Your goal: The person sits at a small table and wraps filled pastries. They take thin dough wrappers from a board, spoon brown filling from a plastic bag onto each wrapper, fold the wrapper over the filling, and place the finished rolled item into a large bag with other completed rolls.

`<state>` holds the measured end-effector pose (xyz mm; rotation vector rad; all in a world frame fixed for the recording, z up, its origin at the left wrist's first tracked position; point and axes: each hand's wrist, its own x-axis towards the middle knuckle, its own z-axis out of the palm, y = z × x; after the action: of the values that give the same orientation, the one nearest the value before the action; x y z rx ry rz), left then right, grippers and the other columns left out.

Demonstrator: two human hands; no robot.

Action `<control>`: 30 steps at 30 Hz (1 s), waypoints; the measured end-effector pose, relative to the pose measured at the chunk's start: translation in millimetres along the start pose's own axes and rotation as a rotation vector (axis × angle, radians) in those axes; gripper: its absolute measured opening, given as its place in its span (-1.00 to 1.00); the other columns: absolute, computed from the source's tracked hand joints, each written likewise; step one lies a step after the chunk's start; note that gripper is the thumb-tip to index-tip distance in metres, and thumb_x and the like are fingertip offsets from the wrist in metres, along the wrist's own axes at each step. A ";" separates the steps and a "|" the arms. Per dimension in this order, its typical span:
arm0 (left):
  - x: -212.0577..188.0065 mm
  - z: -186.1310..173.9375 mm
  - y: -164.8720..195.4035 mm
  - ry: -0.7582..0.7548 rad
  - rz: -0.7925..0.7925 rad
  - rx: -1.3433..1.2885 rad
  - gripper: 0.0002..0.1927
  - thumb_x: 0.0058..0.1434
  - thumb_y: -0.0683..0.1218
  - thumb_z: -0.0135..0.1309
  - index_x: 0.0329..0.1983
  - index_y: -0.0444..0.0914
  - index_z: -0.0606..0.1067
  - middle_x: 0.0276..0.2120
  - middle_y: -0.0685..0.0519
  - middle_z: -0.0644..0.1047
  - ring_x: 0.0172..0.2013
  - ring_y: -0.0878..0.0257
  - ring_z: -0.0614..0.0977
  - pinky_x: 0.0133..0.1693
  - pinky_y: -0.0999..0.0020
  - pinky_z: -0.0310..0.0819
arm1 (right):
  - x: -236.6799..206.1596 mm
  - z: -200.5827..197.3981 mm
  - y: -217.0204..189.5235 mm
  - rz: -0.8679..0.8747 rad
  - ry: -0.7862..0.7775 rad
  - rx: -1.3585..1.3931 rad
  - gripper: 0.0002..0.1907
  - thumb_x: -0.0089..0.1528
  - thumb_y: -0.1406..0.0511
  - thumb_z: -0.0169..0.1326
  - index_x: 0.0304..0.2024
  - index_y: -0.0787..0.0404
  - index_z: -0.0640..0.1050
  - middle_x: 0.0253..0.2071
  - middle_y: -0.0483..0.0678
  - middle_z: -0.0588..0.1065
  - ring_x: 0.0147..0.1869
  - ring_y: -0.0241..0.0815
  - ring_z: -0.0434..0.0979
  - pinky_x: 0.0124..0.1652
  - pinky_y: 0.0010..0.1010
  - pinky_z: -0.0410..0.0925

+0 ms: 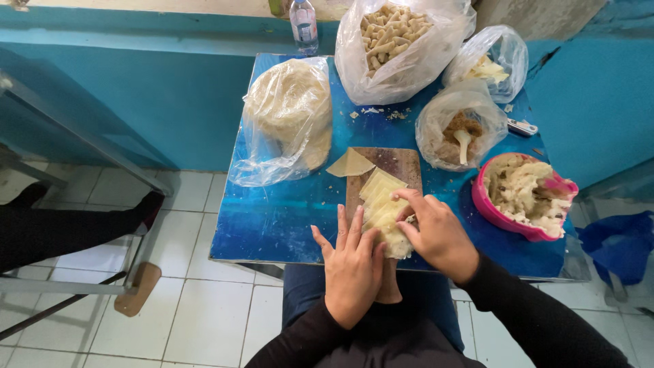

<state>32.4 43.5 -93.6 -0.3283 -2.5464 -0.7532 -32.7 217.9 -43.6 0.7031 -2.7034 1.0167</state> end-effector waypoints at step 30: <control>32.7 28.1 -28.7 -0.078 0.048 0.137 -0.30 0.26 -0.04 -0.10 0.42 -0.48 0.20 0.48 -0.27 0.13 0.49 -0.35 -0.07 0.31 -0.51 -0.34 | 29.2 -3.3 52.7 -0.560 -0.137 -0.732 -0.27 0.11 0.22 0.11 0.35 -0.36 0.38 0.57 0.00 0.07 0.53 0.12 0.02 0.25 0.04 -0.13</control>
<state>-16.0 38.9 -111.4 -0.3789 -2.6364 -0.5547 -83.8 243.8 -62.4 1.2589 -2.4494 -0.1504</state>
